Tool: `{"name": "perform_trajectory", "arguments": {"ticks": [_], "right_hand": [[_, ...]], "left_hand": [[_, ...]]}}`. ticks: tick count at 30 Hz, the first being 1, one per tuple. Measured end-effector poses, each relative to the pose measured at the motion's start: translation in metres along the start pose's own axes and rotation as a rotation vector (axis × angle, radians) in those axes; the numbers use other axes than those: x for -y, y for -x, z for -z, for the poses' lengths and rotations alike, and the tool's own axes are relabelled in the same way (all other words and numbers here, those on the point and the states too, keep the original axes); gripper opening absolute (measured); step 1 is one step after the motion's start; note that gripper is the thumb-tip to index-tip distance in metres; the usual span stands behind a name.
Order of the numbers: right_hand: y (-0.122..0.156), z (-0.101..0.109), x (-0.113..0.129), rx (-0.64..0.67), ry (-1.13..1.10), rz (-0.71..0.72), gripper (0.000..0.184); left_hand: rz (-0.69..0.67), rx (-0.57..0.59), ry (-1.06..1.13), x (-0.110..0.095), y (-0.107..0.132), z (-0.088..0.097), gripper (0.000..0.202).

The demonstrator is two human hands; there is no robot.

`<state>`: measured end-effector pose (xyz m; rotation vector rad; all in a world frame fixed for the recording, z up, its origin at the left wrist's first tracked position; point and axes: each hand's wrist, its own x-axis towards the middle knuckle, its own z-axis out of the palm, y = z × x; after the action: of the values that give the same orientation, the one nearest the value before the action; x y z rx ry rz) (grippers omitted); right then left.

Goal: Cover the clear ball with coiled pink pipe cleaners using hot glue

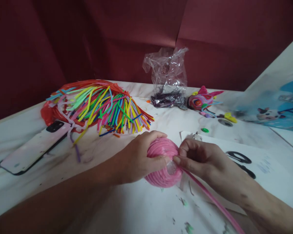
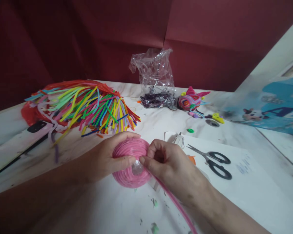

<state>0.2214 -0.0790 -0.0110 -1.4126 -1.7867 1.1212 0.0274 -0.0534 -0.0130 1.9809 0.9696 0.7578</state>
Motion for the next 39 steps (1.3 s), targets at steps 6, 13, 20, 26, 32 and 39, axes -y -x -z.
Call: {"name": "perform_trajectory", "arguments": {"ticks": [6, 13, 20, 26, 32, 39], "right_hand": [[0.001, 0.003, -0.003, -0.088, 0.078, 0.059, 0.03], [-0.002, 0.005, -0.012, -0.155, 0.067, 0.04, 0.031], [0.0, 0.002, -0.012, -0.144, 0.065, 0.021, 0.028], [0.002, -0.001, -0.014, -0.17, 0.034, 0.038, 0.033], [0.002, -0.003, -0.013, -0.183, 0.038, 0.037, 0.035], [0.0, -0.005, -0.011, -0.122, -0.097, 0.062, 0.039]], "left_hand": [[0.002, 0.033, -0.002, 0.006, 0.0, 0.002, 0.044], [0.074, 0.13, 0.079, -0.004, 0.0, 0.006, 0.055], [0.116, 0.107, 0.13, -0.007, -0.001, 0.003, 0.052], [0.129, 0.079, 0.075, -0.009, 0.0, -0.001, 0.056], [0.13, 0.068, 0.054, -0.01, 0.0, -0.002, 0.06], [0.118, 0.066, -0.005, -0.006, 0.002, -0.001, 0.066]]}}
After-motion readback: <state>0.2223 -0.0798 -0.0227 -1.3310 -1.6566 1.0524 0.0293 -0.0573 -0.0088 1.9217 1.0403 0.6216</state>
